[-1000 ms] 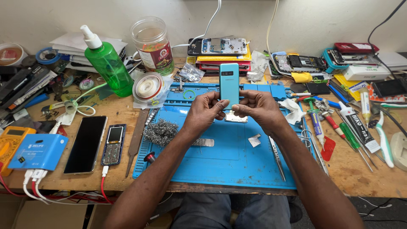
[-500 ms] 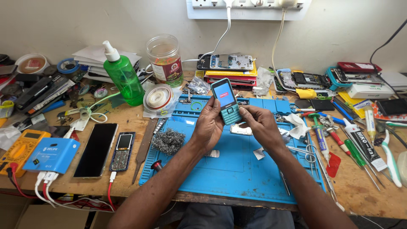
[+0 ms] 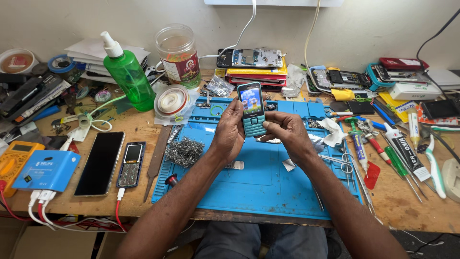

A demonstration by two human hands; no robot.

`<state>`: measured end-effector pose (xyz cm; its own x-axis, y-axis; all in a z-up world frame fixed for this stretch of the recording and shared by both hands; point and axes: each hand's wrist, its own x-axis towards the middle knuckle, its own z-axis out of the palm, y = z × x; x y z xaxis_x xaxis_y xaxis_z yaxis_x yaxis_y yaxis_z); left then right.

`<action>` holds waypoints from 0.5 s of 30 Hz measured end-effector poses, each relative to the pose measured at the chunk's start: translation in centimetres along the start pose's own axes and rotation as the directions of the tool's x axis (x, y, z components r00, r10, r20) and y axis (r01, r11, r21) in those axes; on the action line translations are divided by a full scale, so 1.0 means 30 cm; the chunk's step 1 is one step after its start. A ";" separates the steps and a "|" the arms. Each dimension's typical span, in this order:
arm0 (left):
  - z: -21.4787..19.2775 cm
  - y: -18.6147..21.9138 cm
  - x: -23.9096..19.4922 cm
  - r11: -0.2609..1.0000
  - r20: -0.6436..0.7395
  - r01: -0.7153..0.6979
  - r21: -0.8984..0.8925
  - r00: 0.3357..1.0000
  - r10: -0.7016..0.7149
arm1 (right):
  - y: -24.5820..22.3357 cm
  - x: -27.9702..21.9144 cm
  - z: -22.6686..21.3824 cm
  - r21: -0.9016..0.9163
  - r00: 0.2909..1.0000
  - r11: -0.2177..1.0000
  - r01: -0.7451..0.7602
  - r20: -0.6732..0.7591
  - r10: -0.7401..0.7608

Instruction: The person disassembles a feature phone, cleans the internal components with a cloth, and reassembles the device. They use a screwdriver to remove the back cover and battery, then wipe the motherboard and casing before reinserting the battery and closing the phone.

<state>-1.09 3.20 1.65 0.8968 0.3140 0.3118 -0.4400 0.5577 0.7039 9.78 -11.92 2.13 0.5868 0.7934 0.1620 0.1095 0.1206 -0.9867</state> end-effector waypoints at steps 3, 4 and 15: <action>0.006 -0.006 -0.007 1.000 0.004 0.001 0.002 1.000 -0.001 | 0.008 -0.006 0.001 -0.045 1.000 0.999 0.006 -0.006 -0.006; 0.006 -0.003 -0.004 1.000 0.012 -0.009 0.000 1.000 0.009 | 0.008 -0.002 0.002 -0.045 1.000 0.999 0.019 -0.001 -0.019; 0.014 0.015 -0.009 1.000 0.018 0.001 0.001 1.000 -0.001 | 0.031 0.007 -0.003 -0.022 1.000 1.000 0.008 -0.011 -0.008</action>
<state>-1.50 3.03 2.15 0.8981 0.2995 0.3220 -0.4386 0.5576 0.7048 10.08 -11.69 1.26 0.5945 0.7859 0.1703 0.1321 0.1135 -0.9847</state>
